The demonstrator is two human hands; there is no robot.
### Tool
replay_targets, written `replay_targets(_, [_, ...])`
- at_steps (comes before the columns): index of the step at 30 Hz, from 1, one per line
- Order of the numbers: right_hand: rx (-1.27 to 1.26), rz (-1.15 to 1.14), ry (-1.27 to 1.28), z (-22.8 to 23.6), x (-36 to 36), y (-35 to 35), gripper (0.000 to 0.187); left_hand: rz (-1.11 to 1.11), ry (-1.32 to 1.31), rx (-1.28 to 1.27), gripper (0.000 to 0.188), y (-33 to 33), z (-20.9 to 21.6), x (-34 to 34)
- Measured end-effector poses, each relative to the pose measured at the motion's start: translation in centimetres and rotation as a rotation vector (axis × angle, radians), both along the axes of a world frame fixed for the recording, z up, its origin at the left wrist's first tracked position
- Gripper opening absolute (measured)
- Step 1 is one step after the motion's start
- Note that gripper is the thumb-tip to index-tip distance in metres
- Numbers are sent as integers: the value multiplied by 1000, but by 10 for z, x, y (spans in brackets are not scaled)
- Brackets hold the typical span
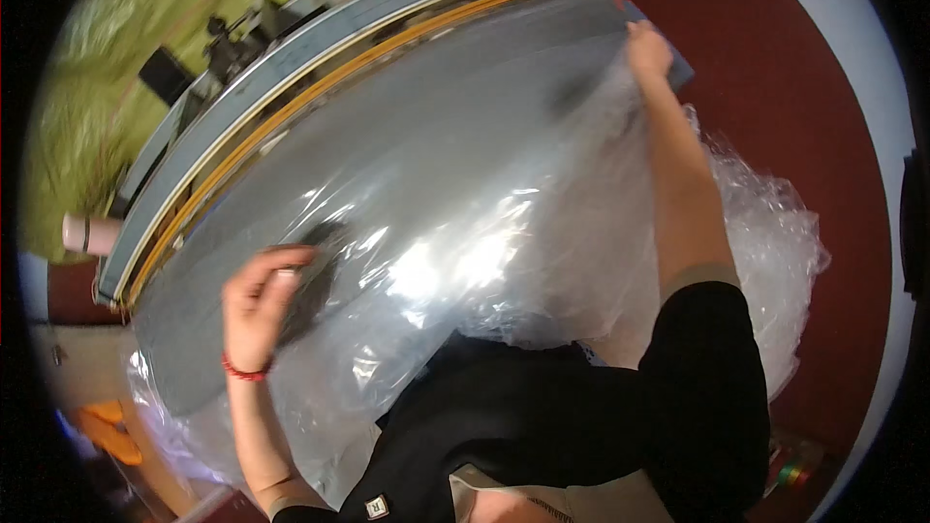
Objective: Operating a heat-sealing machine to package or seal large plastic sheets.
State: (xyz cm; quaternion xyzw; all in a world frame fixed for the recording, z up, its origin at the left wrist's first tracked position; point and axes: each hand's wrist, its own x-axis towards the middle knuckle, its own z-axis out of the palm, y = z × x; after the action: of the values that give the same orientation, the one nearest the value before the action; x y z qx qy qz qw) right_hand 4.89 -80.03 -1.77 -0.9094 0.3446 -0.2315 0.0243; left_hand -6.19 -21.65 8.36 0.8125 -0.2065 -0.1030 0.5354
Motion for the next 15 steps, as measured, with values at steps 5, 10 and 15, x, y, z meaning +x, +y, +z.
replay_targets(5, [105,22,-148,8,-10,-10,33,-562,0,-106,30,-168,-12,-7])
replay_targets(10, [172,17,-260,8,-14,-13,33,-355,-85,-143,44,-276,-41,-14])
replay_targets(15, [245,76,-308,8,-16,-15,33,-792,790,-151,36,-272,-46,-15])
